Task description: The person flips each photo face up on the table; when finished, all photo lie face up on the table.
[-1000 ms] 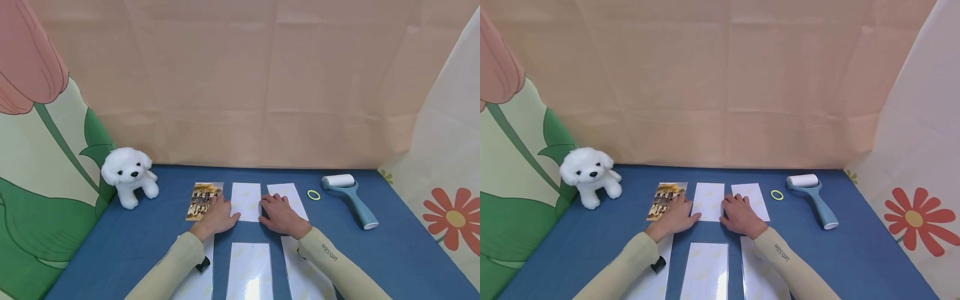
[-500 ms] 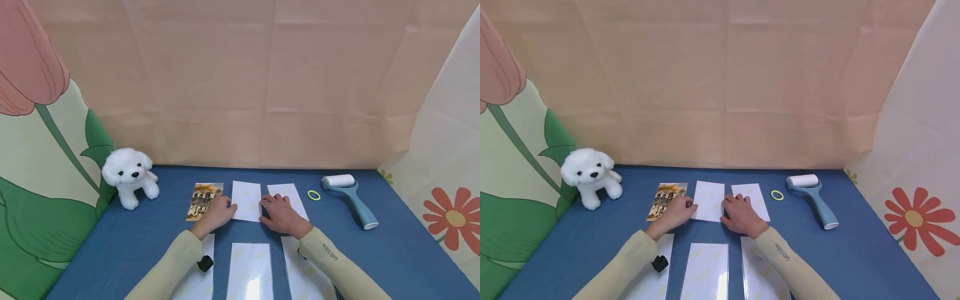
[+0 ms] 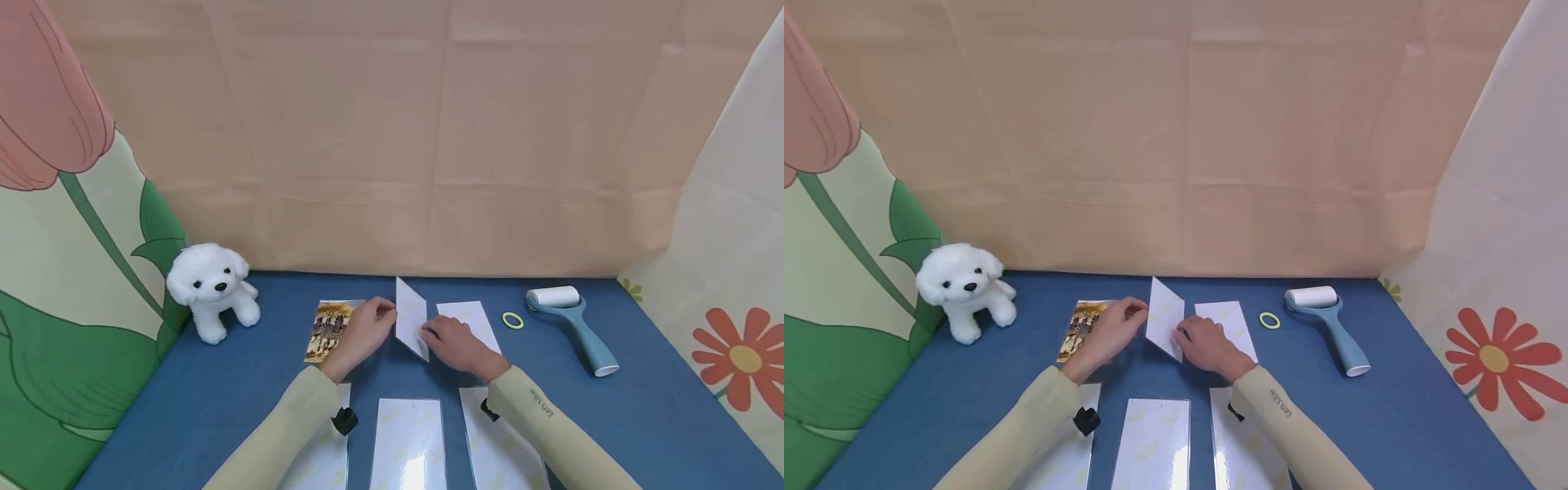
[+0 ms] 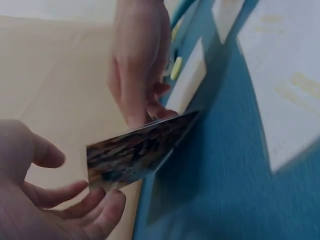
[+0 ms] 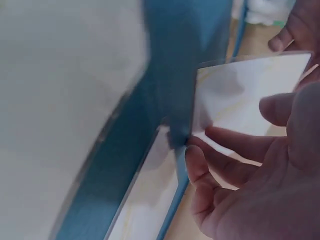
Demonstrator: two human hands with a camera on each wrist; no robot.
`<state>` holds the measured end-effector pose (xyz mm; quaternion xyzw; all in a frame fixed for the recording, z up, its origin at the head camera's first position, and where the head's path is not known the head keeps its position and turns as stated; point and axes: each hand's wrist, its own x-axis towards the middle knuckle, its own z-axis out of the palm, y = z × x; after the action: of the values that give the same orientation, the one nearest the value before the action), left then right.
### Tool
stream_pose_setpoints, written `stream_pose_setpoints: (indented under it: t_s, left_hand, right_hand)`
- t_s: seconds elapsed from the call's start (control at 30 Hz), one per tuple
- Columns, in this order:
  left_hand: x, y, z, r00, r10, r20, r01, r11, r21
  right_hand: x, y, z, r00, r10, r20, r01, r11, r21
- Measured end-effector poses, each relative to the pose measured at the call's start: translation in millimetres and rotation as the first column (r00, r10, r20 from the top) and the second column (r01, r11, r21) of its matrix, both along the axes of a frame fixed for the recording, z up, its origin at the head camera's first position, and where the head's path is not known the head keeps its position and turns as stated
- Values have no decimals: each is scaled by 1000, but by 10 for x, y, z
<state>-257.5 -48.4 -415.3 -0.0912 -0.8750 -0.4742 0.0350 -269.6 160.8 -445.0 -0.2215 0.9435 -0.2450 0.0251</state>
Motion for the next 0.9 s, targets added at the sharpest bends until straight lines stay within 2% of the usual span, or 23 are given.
stream_pose_setpoints:
  t_s: [0.1,0.17,0.27,0.4,0.5,0.6,0.77,0.9]
  left_hand:
    - [-7,73,21,998,-53,23,51,996,72]
    - [-18,115,17,995,-94,41,89,990,109]
    - [-34,168,-9,983,-172,65,162,977,137]
    - [-40,241,-64,963,-256,89,246,963,112]
    - [-31,290,-97,953,-287,95,282,957,65]
    - [-21,332,-130,946,-307,106,306,952,26]
    - [-13,374,-213,933,-335,133,338,941,6]
    - [-16,404,-257,923,-359,137,367,930,-35]
  right_hand:
    - [8,15,70,992,-19,126,33,994,-104]
    - [22,26,124,974,-45,223,81,985,-153]
    - [43,49,193,927,-74,367,166,960,-226]
    - [35,107,242,876,-58,479,236,918,-320]
    - [12,168,254,853,-31,521,256,894,-367]
    - [-10,235,249,843,2,538,253,881,-400]
    - [-38,307,230,842,67,535,221,863,-455]
    - [-34,373,225,850,64,523,262,810,-525]
